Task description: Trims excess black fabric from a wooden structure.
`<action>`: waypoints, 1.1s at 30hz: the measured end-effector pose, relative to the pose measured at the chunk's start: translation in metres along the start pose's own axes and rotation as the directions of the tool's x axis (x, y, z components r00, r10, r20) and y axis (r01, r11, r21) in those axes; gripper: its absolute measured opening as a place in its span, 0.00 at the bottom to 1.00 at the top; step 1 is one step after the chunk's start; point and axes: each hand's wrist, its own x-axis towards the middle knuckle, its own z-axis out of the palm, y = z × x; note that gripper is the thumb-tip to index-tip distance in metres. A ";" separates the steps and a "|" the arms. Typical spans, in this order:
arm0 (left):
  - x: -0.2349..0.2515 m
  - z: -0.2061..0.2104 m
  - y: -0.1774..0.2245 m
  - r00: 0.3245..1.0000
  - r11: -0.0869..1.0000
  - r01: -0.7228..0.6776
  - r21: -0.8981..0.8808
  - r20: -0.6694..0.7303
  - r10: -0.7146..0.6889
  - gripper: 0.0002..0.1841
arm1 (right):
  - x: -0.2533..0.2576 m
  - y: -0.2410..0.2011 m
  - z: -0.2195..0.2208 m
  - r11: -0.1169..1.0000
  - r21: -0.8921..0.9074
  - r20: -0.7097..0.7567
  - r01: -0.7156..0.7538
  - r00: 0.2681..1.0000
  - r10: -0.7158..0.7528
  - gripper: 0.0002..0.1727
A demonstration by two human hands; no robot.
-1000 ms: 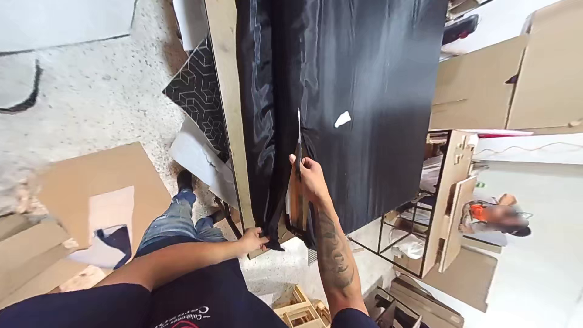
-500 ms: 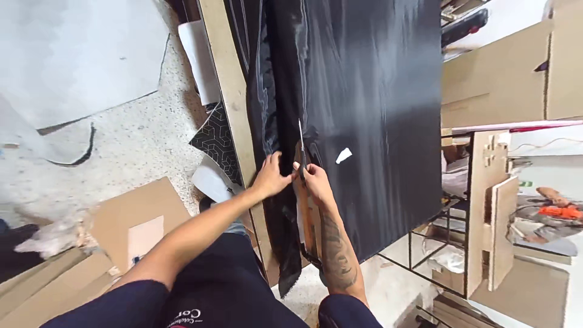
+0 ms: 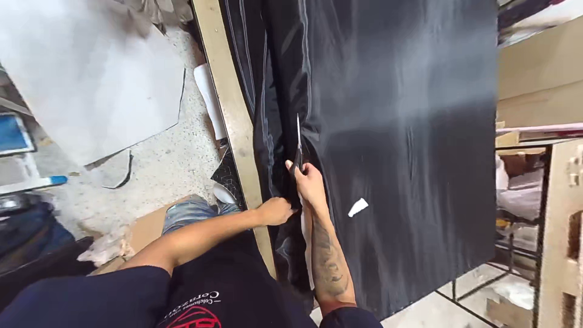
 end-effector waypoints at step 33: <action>0.138 -0.387 -0.171 0.998 0.986 -0.048 -0.159 0.040 0.055 0.25 | 0.298 -0.270 0.009 0.999 -0.024 -0.074 -0.028 0.997 0.026 0.24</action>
